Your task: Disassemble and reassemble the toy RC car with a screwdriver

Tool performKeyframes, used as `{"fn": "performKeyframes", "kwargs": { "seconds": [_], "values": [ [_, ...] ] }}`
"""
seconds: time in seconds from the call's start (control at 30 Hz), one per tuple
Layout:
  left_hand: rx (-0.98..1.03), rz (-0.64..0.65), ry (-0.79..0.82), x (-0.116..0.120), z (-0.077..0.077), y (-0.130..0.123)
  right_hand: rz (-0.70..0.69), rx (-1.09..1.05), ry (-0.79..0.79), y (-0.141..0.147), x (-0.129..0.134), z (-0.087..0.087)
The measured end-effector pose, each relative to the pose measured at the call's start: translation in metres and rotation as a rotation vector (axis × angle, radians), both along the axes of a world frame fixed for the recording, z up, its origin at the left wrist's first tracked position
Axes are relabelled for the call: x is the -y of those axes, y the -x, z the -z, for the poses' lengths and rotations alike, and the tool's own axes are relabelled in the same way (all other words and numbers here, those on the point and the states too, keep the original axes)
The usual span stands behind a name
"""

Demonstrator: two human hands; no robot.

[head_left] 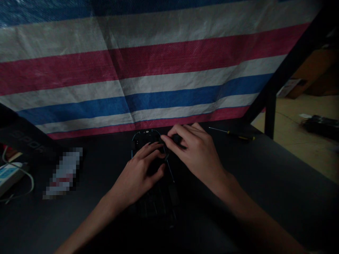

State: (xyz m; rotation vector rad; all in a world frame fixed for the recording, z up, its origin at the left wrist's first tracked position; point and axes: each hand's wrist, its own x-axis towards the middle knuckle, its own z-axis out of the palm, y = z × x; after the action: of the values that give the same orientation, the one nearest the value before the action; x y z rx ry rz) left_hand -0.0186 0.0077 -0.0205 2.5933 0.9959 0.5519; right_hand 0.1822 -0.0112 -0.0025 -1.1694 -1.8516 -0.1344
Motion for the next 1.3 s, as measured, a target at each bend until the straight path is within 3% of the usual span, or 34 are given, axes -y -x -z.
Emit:
{"fn": "performKeyframes", "kwargs": {
  "seconds": [0.13,0.27,0.4,0.53,0.67,0.83,0.97,1.1,1.23,1.3],
  "values": [
    [0.011,-0.009,-0.011,0.0,0.0004,0.0002,-0.078,0.054,0.015,-0.0002,0.0004,-0.0012],
    [0.013,-0.006,-0.002,0.0002,-0.0003,-0.0005,-0.001,-0.002,0.057,0.0007,0.0008,-0.0014],
    [0.008,-0.018,-0.003,0.0002,-0.0006,-0.0005,-0.066,0.024,0.042,0.0006,0.0011,-0.0006],
    [0.006,-0.01,0.003,0.0003,-0.0008,-0.0004,0.053,-0.009,0.066,-0.0007,0.0006,0.0],
    [0.022,-0.008,-0.008,0.0008,-0.001,-0.0008,-0.049,0.014,0.058,-0.0017,0.0004,-0.0002],
    [-0.002,-0.011,-0.003,0.0005,-0.0011,-0.0008,0.069,0.015,0.054,0.0003,0.0026,-0.0001],
    [0.007,-0.007,-0.002,0.0,-0.0008,-0.0006,-0.034,0.02,0.002,0.0024,0.0051,0.0002],
    [0.004,-0.004,0.005,0.0005,-0.0005,-0.0003,0.049,0.003,0.034,0.0022,0.0064,0.0006],
    [0.001,-0.002,-0.002,0.0009,0.0001,0.0003,-0.093,0.046,0.019,0.0009,0.0056,0.0005],
    [0.009,-0.002,-0.007,0.0009,-0.0001,0.0003,-0.096,0.07,0.026,0.001,0.0054,0.0002]
  ]
}}
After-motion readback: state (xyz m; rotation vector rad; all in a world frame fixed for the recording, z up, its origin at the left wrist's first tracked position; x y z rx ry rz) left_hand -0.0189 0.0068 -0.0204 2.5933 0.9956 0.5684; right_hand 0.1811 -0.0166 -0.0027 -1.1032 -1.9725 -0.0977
